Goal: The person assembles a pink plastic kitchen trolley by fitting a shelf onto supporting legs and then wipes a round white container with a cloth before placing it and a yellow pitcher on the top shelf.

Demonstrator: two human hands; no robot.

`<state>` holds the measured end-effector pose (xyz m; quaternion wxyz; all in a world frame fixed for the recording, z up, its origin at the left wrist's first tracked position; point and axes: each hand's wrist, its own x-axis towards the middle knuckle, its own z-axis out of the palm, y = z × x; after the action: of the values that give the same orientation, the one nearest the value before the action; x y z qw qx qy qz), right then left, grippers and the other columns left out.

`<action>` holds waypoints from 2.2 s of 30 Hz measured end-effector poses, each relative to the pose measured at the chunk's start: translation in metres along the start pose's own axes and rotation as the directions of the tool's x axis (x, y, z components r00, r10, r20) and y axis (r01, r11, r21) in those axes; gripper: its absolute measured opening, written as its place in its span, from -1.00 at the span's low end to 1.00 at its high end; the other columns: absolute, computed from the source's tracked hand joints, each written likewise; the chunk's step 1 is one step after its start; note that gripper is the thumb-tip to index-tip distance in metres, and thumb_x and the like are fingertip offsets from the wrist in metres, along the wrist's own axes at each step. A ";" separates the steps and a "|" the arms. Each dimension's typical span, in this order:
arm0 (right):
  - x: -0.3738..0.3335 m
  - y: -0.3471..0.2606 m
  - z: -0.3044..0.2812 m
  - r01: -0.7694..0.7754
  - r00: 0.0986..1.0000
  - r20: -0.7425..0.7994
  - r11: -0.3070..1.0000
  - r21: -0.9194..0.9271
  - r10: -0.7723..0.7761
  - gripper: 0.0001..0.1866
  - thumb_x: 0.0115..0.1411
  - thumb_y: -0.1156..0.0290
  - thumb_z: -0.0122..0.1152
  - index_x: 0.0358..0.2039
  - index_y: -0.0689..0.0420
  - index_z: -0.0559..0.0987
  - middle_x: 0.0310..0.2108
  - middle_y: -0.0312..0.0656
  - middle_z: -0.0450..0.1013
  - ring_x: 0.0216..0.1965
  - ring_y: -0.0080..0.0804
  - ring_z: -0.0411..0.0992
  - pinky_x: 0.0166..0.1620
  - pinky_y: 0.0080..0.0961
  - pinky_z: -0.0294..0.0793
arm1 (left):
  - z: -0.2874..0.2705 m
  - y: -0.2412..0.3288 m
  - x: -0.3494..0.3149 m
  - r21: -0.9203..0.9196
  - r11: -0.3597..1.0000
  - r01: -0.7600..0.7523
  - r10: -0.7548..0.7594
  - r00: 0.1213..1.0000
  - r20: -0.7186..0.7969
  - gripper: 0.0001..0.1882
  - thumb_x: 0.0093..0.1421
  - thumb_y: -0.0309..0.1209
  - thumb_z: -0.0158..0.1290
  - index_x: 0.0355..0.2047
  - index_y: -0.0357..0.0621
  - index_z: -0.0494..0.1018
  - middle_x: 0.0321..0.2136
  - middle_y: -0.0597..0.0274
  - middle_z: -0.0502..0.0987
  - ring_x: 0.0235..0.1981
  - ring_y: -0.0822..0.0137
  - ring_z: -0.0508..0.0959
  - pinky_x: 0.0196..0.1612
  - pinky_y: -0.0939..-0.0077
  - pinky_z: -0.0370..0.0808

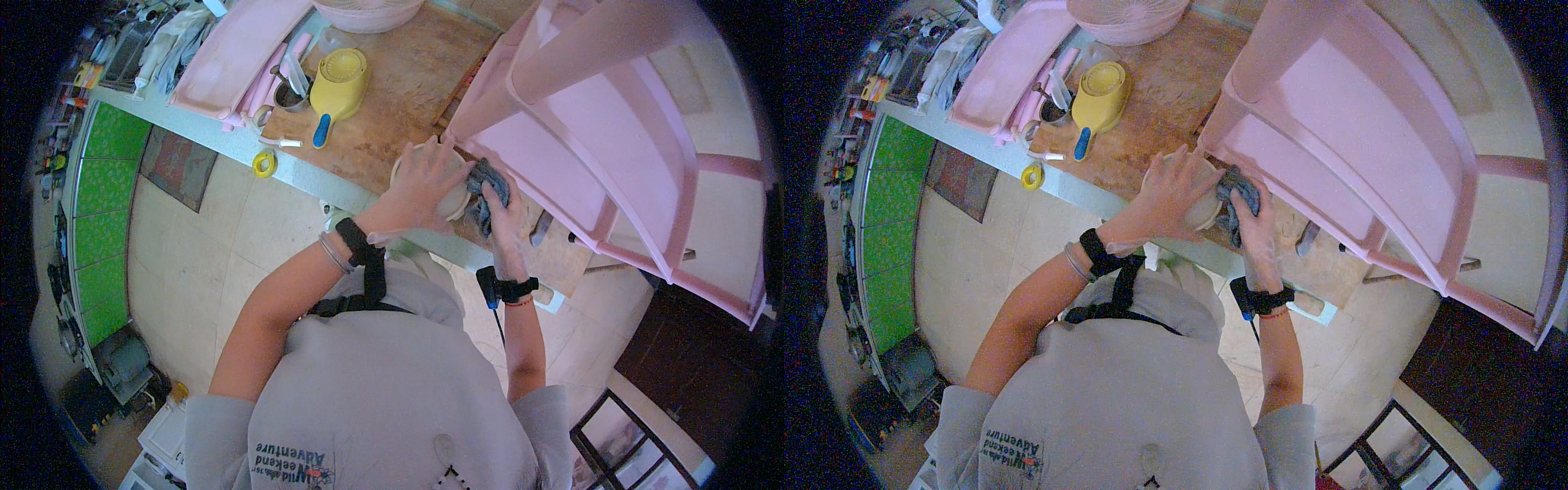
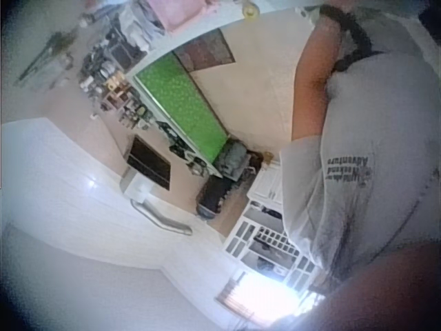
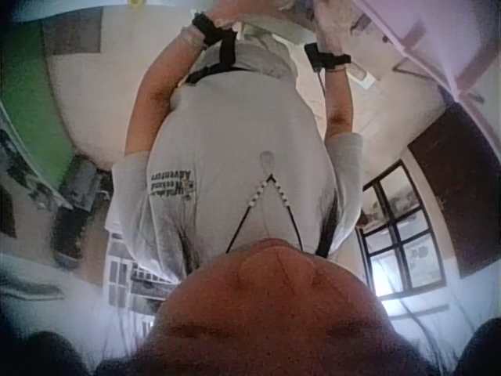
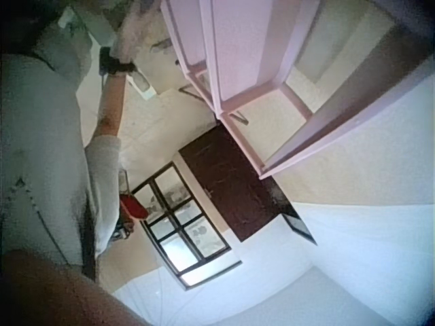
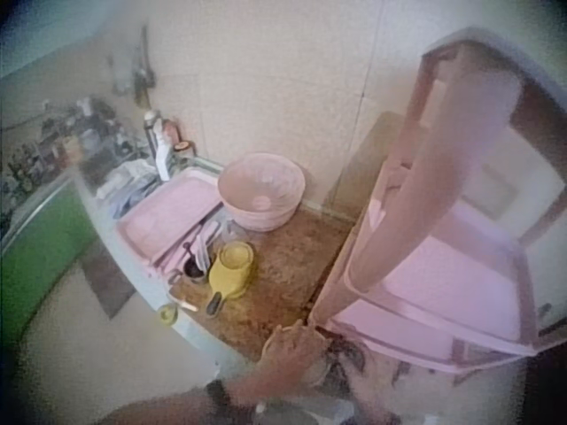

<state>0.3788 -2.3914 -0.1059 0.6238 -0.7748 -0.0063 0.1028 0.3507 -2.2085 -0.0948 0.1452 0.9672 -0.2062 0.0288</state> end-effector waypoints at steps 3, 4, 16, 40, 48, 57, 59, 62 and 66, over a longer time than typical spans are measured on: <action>0.001 0.010 -0.007 0.034 0.998 -0.053 0.999 -0.017 -0.035 -0.65 0.12 0.43 0.12 -0.06 0.20 0.38 -0.16 -0.17 0.40 -0.13 -0.41 0.35 -0.03 -0.52 0.31 | -0.014 -0.001 0.009 -0.027 1.000 -0.010 0.009 1.000 -0.010 0.03 -0.31 0.12 0.22 0.17 0.03 0.12 0.17 -0.16 0.01 0.15 -0.22 0.08 0.00 -0.28 0.08; 0.001 0.011 -0.009 0.054 0.995 -0.075 0.995 -0.078 -0.060 -0.64 0.11 0.44 0.13 -0.07 0.21 0.38 -0.16 -0.17 0.40 -0.14 -0.41 0.35 -0.04 -0.52 0.31 | -0.031 -0.001 0.015 -0.088 0.993 0.079 -0.067 0.989 0.130 0.01 -0.29 0.08 0.22 0.18 0.02 0.11 0.16 -0.15 0.03 0.14 -0.19 0.10 0.00 -0.23 0.12; 0.005 -0.016 0.010 0.178 0.982 -0.006 0.945 -0.276 -0.186 -0.65 0.10 0.35 0.15 -0.10 0.17 0.42 -0.13 -0.08 0.42 -0.12 -0.32 0.40 -0.07 -0.52 0.35 | -0.001 -0.079 -0.071 -0.889 0.383 0.252 -0.551 0.835 0.000 -0.29 0.09 -0.35 0.00 0.19 -0.31 -0.03 0.15 -0.10 0.12 0.19 0.10 0.12 0.19 0.31 0.07; 0.018 -0.008 0.089 0.403 0.902 0.309 0.846 -0.349 -0.302 -0.53 -0.06 0.46 0.17 -0.05 0.11 0.40 -0.13 -0.01 0.42 -0.11 -0.06 0.40 -0.04 -0.32 0.37 | 0.010 -0.072 -0.069 -0.840 0.460 0.287 -0.655 0.749 -0.102 -0.22 0.03 -0.53 0.09 0.19 -0.33 -0.10 0.05 -0.17 0.22 0.09 0.05 0.27 0.13 0.34 0.18; 0.015 -0.026 0.080 0.320 0.935 0.305 0.807 -0.496 -0.184 -0.57 0.00 0.31 0.18 -0.08 0.10 0.41 -0.15 -0.02 0.42 -0.13 -0.06 0.39 -0.08 -0.26 0.38 | 0.004 -0.063 -0.067 -0.786 0.543 0.296 -0.621 0.771 -0.139 -0.25 0.04 -0.51 0.09 0.19 -0.28 -0.05 0.06 -0.14 0.23 0.08 0.05 0.28 0.11 0.31 0.23; 0.022 -0.028 0.084 0.402 0.905 0.358 0.732 -0.550 -0.229 -0.57 0.05 0.26 0.13 -0.06 0.14 0.40 -0.13 -0.02 0.39 -0.07 -0.05 0.33 0.00 -0.24 0.30 | 0.001 -0.091 -0.057 -0.462 0.792 0.398 -0.575 0.741 -0.347 -0.40 0.10 -0.45 0.02 0.12 -0.35 0.10 0.04 -0.22 0.25 0.09 -0.05 0.26 0.11 0.28 0.20; 0.023 -0.034 0.092 0.451 0.882 0.370 0.750 -0.484 -0.292 -0.57 0.05 0.29 0.11 -0.06 0.14 0.38 -0.11 -0.01 0.37 -0.05 -0.06 0.31 0.02 -0.25 0.29 | 0.012 -0.091 -0.054 -0.754 0.574 0.319 -0.677 0.703 -0.217 -0.49 0.16 -0.44 -0.06 0.10 -0.34 0.14 0.04 -0.21 0.26 0.08 -0.03 0.27 0.11 0.29 0.20; 0.022 -0.033 0.113 0.586 0.802 0.422 0.690 -0.424 -0.422 -0.58 0.06 0.34 0.08 -0.04 0.15 0.35 -0.06 0.01 0.33 -0.01 -0.07 0.28 0.05 -0.25 0.26 | 0.016 -0.092 -0.050 -0.630 0.680 0.376 -0.650 0.706 -0.280 -0.50 0.18 -0.42 -0.08 0.12 -0.32 0.13 0.03 -0.21 0.28 0.08 -0.02 0.28 0.11 0.29 0.20; 0.022 -0.020 0.129 0.689 0.724 0.470 0.551 -0.471 -0.504 -0.55 0.03 0.48 0.07 -0.02 0.15 0.32 -0.04 0.00 0.31 -0.02 -0.06 0.29 0.04 -0.25 0.27 | 0.017 -0.096 -0.055 -0.635 0.709 0.306 -0.598 0.738 -0.312 -0.51 0.20 -0.43 -0.11 0.12 -0.34 0.12 0.03 -0.21 0.28 0.08 -0.03 0.28 0.11 0.29 0.20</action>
<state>0.3807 -2.2597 -0.1158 0.3236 -0.8605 -0.3931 -0.0174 0.3397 -2.1080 -0.1435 0.4639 0.8627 0.0924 0.1788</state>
